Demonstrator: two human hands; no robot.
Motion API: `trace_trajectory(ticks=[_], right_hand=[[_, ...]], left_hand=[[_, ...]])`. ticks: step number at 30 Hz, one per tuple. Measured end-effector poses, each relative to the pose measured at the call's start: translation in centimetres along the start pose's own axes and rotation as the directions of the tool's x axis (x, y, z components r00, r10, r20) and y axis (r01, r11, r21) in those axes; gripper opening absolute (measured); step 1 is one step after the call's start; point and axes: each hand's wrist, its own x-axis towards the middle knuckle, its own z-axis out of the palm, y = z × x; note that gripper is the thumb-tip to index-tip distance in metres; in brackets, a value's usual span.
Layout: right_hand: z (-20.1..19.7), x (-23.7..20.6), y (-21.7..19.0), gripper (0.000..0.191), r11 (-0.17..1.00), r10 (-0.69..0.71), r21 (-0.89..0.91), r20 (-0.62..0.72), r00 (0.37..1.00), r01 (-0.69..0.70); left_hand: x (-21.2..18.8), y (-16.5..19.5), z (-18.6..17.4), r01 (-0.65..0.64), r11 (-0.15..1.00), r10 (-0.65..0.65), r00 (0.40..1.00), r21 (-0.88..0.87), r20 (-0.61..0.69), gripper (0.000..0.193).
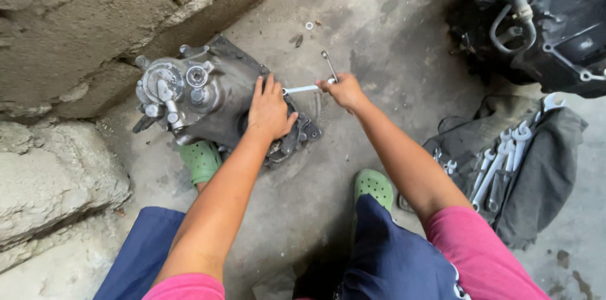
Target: The person uses two wrenches to loosen and remove bolts from a disassembled engine casing placed on the floor. They repeatedly reposition the wrenches and the engine part to access different bolts.
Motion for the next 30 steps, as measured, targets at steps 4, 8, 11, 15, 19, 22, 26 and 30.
trace_trajectory(ticks=[4,8,11,15,19,22,26,30], right_hand=[[0.9,-0.8,0.2,0.042,0.995,-0.06,0.084,-0.037,0.998,0.062],[1.4,-1.3,0.0,0.041,0.99,-0.114,0.073,-0.106,0.988,0.122],[0.5,-0.3,-0.6,0.044,0.991,-0.111,-0.08,-0.077,0.991,0.105],[0.0,0.1,-1.2,0.043,0.992,-0.12,-0.033,0.018,0.993,0.12],[0.5,-0.8,-0.8,0.042,0.994,-0.098,0.043,-0.032,0.995,0.099],[0.7,-1.2,-0.9,0.044,0.997,-0.071,0.023,-0.038,0.997,0.072],[0.4,-0.8,-1.2,0.045,0.994,-0.107,-0.025,-0.036,0.994,0.106],[0.4,-0.3,-0.3,0.05,0.991,-0.126,-0.061,-0.046,0.991,0.123]], left_hand=[[0.4,-0.1,-0.7,0.015,1.0,-0.012,0.99,-0.018,0.14,0.064],[0.2,-0.4,-1.1,-0.017,1.0,0.017,0.992,0.005,0.121,0.072],[-0.3,-0.3,-1.0,-0.014,1.0,0.014,0.997,0.008,0.075,0.077],[-0.4,-0.1,-1.2,-0.039,0.999,0.036,0.99,0.02,0.135,0.076],[0.0,-0.3,-2.7,-0.015,1.0,0.014,0.987,0.006,0.159,0.077],[-0.3,0.1,-3.4,0.004,1.0,-0.005,0.979,0.004,0.205,0.08],[0.1,1.7,-1.9,0.125,0.991,-0.115,0.976,-0.045,0.183,0.088],[3.3,3.6,1.2,0.04,0.969,-0.136,0.911,-0.245,-0.39,0.065]])
